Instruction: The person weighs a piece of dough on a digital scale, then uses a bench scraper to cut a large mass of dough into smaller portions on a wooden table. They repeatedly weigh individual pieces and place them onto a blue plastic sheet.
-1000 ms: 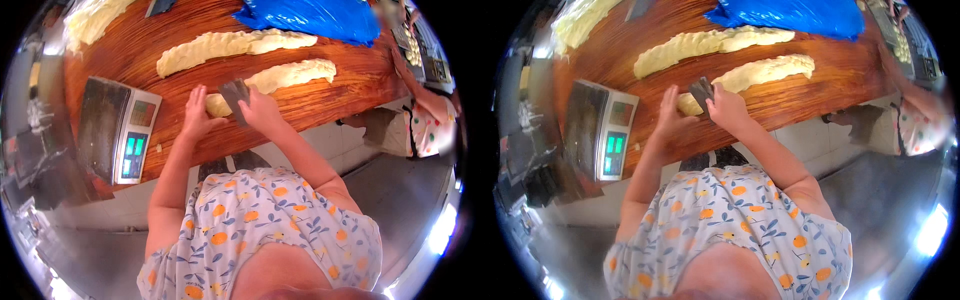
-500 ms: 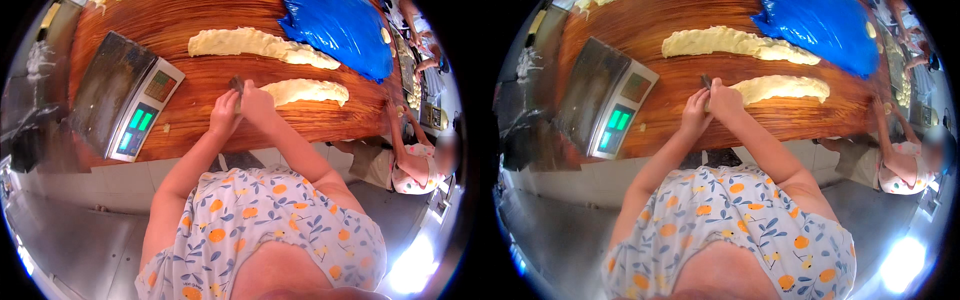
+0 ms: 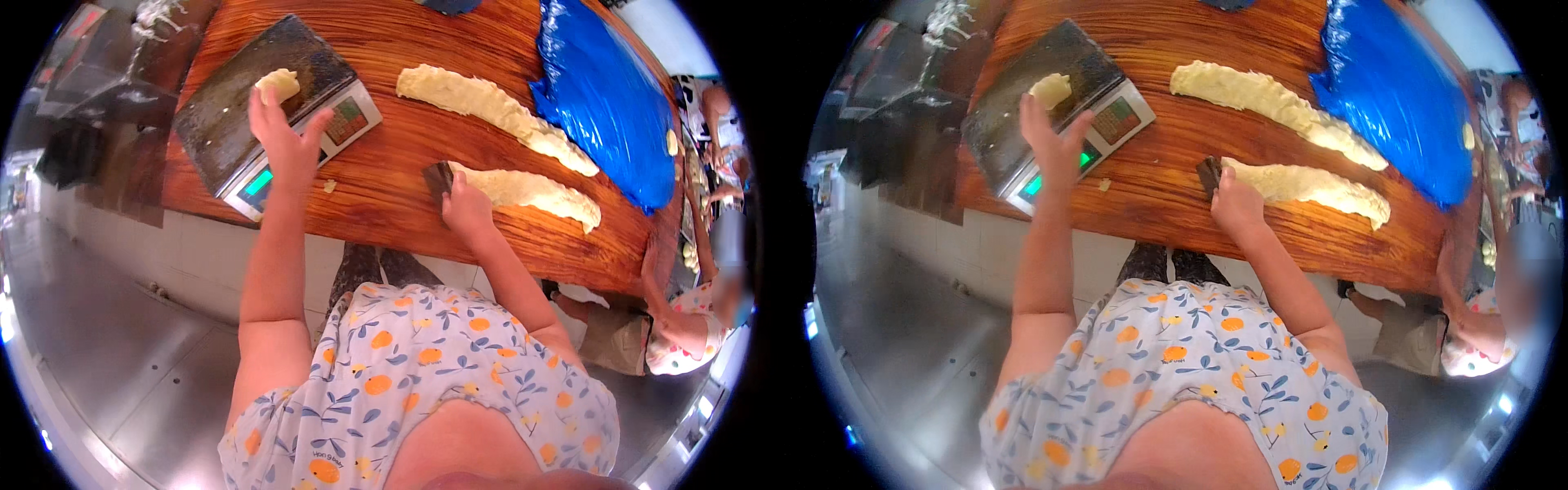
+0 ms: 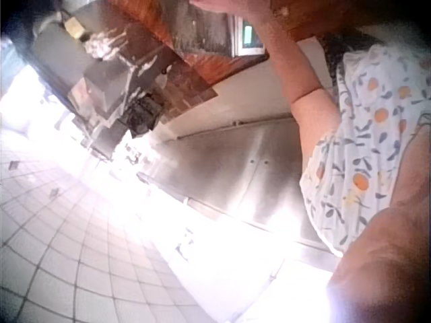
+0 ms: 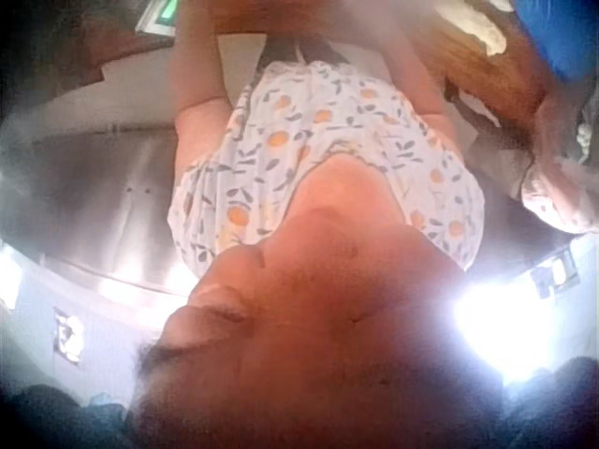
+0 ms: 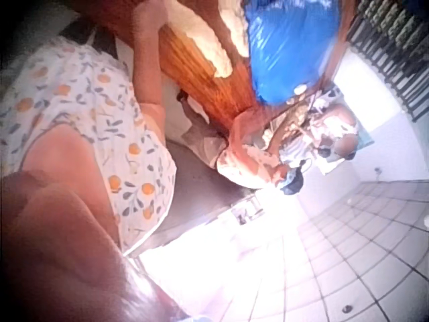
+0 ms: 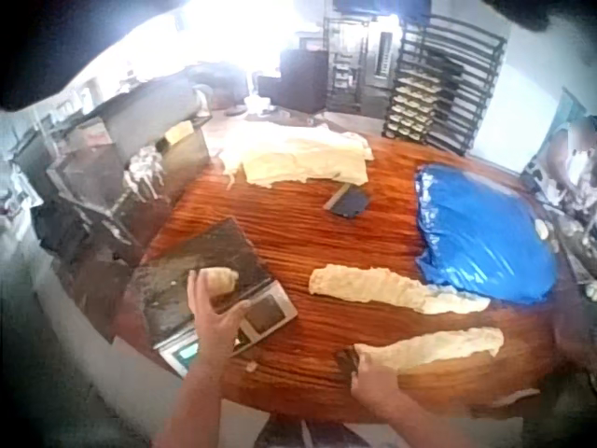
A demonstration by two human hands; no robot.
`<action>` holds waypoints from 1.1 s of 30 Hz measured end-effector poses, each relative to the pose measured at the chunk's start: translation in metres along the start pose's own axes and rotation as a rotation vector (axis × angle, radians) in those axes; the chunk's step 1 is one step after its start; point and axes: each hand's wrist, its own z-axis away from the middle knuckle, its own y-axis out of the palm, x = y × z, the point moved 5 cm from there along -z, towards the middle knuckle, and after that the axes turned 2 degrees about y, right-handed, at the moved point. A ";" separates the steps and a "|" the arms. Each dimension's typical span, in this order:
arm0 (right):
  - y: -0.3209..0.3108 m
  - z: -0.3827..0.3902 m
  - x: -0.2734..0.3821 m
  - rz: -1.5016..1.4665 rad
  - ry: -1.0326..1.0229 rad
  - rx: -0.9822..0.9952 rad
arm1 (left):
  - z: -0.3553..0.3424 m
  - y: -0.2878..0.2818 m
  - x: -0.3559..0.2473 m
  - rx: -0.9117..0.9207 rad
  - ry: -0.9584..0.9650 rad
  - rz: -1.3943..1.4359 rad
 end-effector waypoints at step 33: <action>0.010 -0.019 0.112 -0.132 -0.378 -0.027 | -0.030 -0.030 0.067 -0.099 -0.138 0.323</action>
